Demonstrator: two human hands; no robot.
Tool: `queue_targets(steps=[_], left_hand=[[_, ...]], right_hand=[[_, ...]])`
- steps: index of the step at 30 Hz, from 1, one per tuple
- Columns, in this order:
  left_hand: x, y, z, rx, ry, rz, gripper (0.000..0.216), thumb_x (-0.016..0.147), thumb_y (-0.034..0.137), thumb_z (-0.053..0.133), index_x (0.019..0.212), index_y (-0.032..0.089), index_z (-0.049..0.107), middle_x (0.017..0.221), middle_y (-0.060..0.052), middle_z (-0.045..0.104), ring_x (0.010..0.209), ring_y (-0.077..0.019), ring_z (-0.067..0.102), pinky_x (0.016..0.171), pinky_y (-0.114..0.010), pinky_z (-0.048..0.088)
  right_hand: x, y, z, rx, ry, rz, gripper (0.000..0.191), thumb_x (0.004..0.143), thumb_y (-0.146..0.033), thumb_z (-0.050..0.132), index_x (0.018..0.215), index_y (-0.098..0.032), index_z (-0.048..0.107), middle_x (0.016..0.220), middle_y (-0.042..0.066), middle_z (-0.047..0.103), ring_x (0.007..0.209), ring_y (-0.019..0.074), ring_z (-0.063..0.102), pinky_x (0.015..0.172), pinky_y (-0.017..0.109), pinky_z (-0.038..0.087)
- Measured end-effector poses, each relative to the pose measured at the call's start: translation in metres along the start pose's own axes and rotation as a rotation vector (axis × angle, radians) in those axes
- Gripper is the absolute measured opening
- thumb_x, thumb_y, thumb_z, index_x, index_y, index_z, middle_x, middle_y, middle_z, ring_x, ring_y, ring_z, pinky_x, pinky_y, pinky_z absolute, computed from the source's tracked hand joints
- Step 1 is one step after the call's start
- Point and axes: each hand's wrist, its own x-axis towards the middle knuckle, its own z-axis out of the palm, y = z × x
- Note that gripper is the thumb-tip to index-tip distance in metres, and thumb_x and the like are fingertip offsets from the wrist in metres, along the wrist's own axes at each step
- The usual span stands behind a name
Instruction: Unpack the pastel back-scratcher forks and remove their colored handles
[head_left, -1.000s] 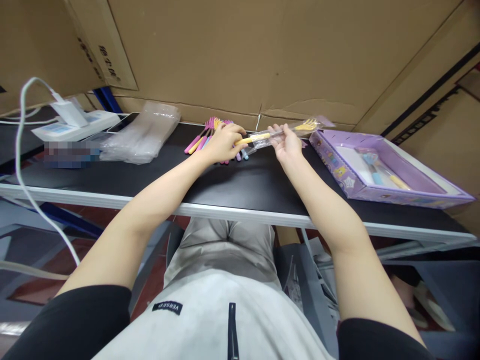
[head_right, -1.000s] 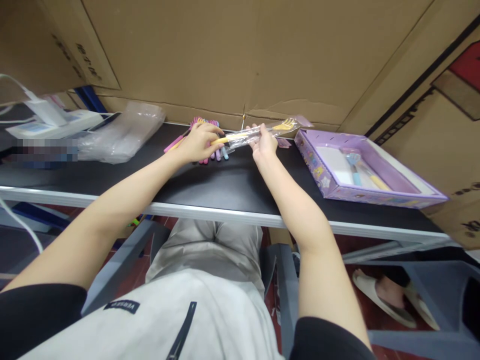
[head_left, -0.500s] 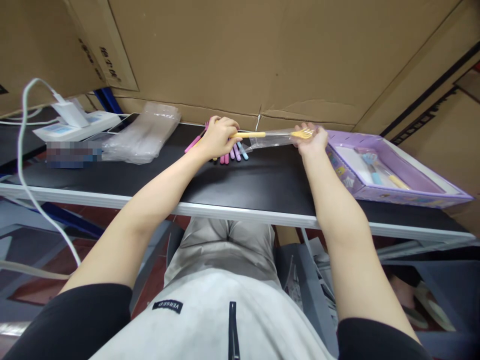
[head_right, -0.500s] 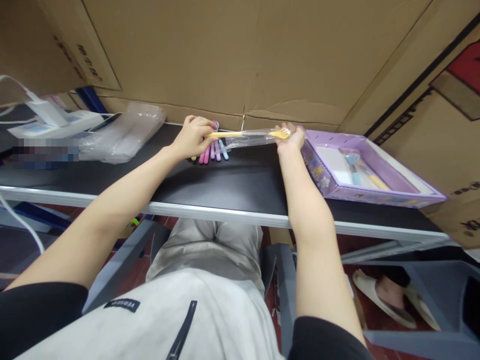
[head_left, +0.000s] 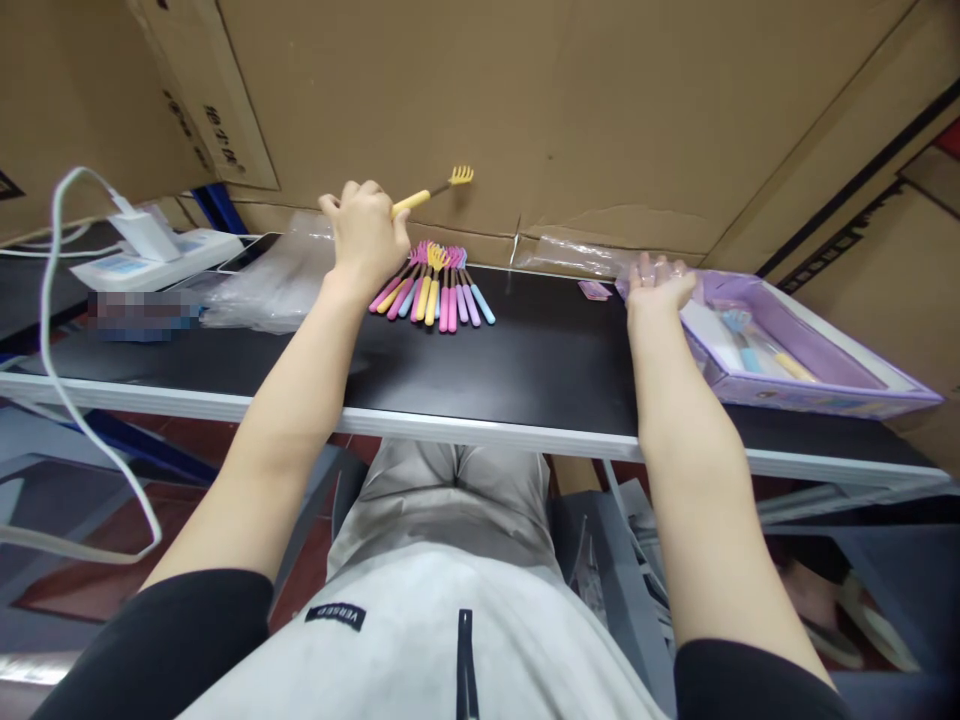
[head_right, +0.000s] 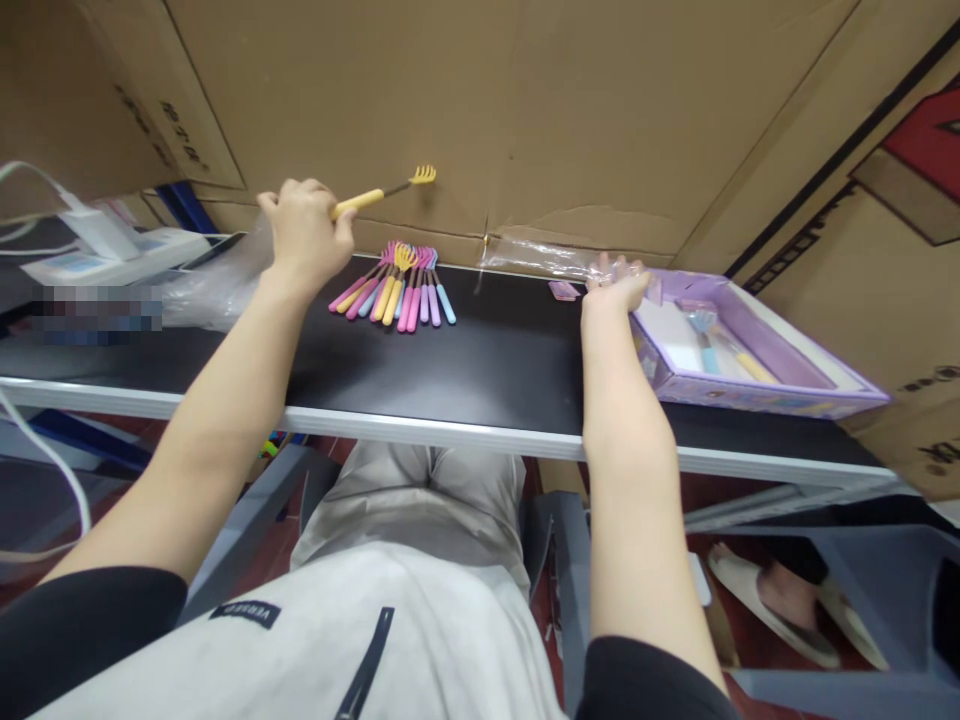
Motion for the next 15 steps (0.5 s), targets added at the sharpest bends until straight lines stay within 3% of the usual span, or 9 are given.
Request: queue_targets(steps=[4,8,15], left_hand=[[-0.006,0.009,-0.004,0.006,-0.029,0.028,0.05,0.101,0.058,0.039,0.119,0.025,0.072,0.122,-0.014,0.077,0.148,-0.0475,0.042,0.116,-0.079,0.018],[-0.017,0.029,-0.006,0.069,-0.068,0.035,0.043,0.1,0.052,0.043,0.107,0.022,0.073,0.119,-0.017,0.078,0.139,-0.0467,0.053,0.116,-0.077,0.024],[-0.023,0.042,-0.006,0.096,-0.107,0.047,0.051,0.099,0.059,0.038,0.102,0.023,0.074,0.103,-0.012,0.078,0.136,-0.0434,0.055,0.118,-0.076,0.021]], right_hand=[[-0.003,0.004,0.003,-0.044,-0.025,0.004,0.041,0.11,-0.039,0.026,0.12,-0.025,0.062,0.156,0.005,0.06,0.13,0.0167,0.074,0.099,0.04,0.064],[-0.011,0.003,0.005,-0.059,-0.029,0.036,0.038,0.111,-0.038,0.028,0.123,-0.024,0.061,0.152,0.006,0.064,0.128,0.0162,0.075,0.104,0.039,0.062],[-0.018,0.004,0.006,-0.119,-0.049,0.03,0.041,0.113,-0.041,0.028,0.121,-0.024,0.063,0.151,0.006,0.064,0.128,0.0151,0.075,0.105,0.037,0.061]])
